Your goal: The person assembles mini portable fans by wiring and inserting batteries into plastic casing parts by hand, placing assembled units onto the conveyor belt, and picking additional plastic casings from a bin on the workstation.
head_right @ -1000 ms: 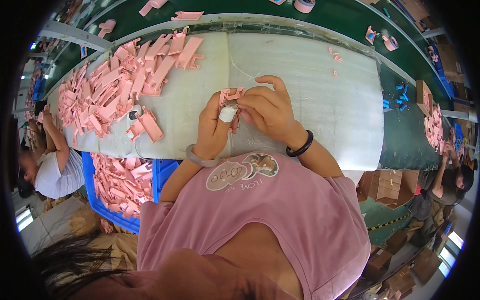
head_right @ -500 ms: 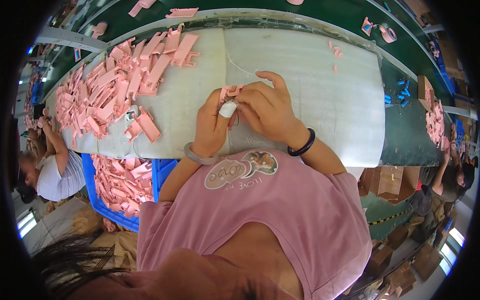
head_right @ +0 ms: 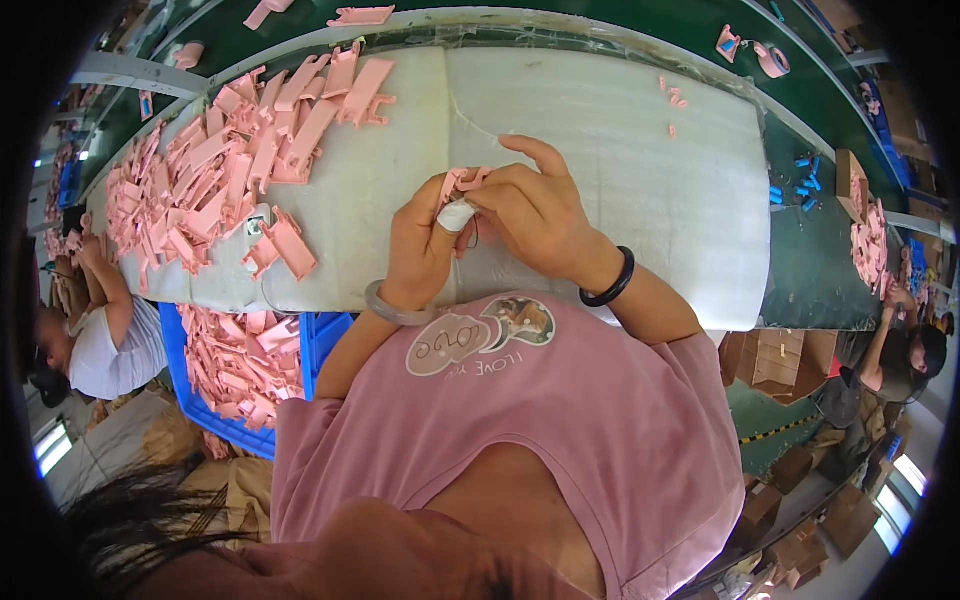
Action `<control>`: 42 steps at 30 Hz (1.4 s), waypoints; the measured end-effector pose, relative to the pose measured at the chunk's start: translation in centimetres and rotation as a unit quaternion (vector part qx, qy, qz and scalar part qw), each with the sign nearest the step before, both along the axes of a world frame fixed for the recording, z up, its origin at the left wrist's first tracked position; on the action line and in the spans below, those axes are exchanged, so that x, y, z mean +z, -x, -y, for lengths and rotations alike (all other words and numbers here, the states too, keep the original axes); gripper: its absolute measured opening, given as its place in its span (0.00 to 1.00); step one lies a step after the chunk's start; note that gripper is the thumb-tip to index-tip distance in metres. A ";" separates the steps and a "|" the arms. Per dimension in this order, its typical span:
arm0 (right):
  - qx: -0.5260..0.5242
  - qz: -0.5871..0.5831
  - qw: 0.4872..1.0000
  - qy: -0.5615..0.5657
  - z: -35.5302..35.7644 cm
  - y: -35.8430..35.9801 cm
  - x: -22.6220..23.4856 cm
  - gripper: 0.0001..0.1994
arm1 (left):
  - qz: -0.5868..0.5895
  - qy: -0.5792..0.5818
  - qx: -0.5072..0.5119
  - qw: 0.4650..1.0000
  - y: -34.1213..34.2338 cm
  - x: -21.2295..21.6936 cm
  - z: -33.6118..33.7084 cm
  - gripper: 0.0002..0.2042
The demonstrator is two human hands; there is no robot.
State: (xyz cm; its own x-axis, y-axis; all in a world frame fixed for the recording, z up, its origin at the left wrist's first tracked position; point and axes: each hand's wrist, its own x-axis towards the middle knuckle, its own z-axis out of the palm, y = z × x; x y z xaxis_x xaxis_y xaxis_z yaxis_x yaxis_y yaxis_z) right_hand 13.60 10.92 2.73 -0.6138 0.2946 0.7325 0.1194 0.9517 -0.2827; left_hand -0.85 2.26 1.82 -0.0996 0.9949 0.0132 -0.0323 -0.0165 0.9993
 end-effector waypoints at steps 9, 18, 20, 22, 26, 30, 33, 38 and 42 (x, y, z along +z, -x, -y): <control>-0.029 -0.018 0.999 0.005 -0.7 0.4 -1.1 0.10 | -0.011 -0.006 0.018 1.000 0.2 0.5 -1.1 0.13; -0.099 0.033 0.963 0.247 -15.5 2.0 0.5 0.08 | -0.021 0.006 -0.008 1.000 5.7 2.1 -11.2 0.16; -0.187 0.021 0.982 0.019 -22.1 3.2 -3.1 0.10 | -0.030 -0.019 0.006 0.999 6.7 1.7 -15.4 0.15; -0.249 0.084 0.964 -0.047 -26.5 4.5 -5.0 0.14 | -0.064 -0.005 0.020 0.998 7.6 2.7 -18.7 0.16; -0.362 0.210 0.901 -0.118 -32.5 7.1 -6.7 0.14 | -0.237 -0.059 0.110 0.964 11.0 1.8 -25.9 0.18; -0.377 0.373 0.845 -0.062 -33.3 8.7 -3.7 0.13 | -0.525 -0.141 0.228 0.807 13.4 -0.8 -28.0 0.20; -0.395 0.345 0.849 -0.066 -33.9 8.8 -4.3 0.12 | -0.507 -0.186 0.128 0.832 12.4 -2.7 -26.4 0.20; -0.362 0.469 0.788 0.170 -34.3 8.6 -1.8 0.14 | -0.415 -0.159 0.086 0.892 8.5 -2.5 -20.3 0.16; -0.346 0.399 0.844 0.098 -33.9 8.3 -4.1 0.14 | -0.359 -0.147 0.030 0.921 6.3 -1.2 -14.5 0.15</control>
